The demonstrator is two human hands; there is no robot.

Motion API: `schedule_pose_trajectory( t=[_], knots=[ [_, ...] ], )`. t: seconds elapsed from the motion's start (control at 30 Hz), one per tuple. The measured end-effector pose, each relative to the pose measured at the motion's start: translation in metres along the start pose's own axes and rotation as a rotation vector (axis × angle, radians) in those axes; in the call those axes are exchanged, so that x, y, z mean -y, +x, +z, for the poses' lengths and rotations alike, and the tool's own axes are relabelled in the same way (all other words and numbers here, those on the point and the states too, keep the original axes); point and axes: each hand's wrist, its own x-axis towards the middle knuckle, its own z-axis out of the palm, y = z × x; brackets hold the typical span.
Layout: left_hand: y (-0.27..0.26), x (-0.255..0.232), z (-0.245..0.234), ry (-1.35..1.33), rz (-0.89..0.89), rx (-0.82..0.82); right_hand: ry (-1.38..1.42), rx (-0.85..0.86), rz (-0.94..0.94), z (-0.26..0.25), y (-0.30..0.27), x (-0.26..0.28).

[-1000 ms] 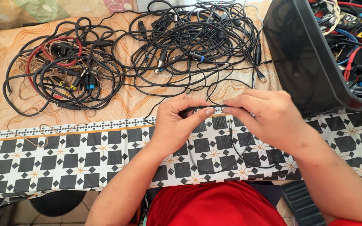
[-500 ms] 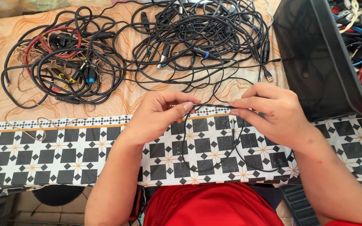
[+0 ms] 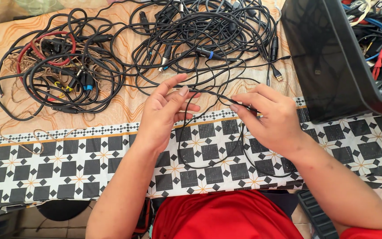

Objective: The person untangles a black cable from a large pile of tangled cords on a table by hand, following the wire's length and pulling it through loops.

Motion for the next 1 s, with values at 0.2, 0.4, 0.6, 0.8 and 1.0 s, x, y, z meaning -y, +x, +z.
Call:
schedule_pose_trajectory(
  t=[0.2, 0.4, 0.6, 0.8, 1.0],
  knots=[
    [0.005, 0.004, -0.005, 0.217, 0.062, -0.051, 0.011, 0.091, 0.032, 0.001, 0.002, -0.005],
    [-0.005, -0.008, -0.022, 0.4, 0.042, 0.286, 0.088, 0.412, 0.084, -0.01, 0.007, -0.021],
    [-0.011, -0.027, -0.021, 0.666, 0.019, 0.55, 0.135, 0.649, 0.004, -0.007, 0.004, -0.023],
    [-0.022, -0.031, -0.004, 1.057, -0.005, 0.477, 0.111, 0.672, -0.012, 0.006, -0.003, -0.016],
    [-0.021, -0.019, 0.007, 1.04, 0.235, 0.456, 0.007, 0.661, -0.059, 0.011, -0.004, -0.013]
  ],
)
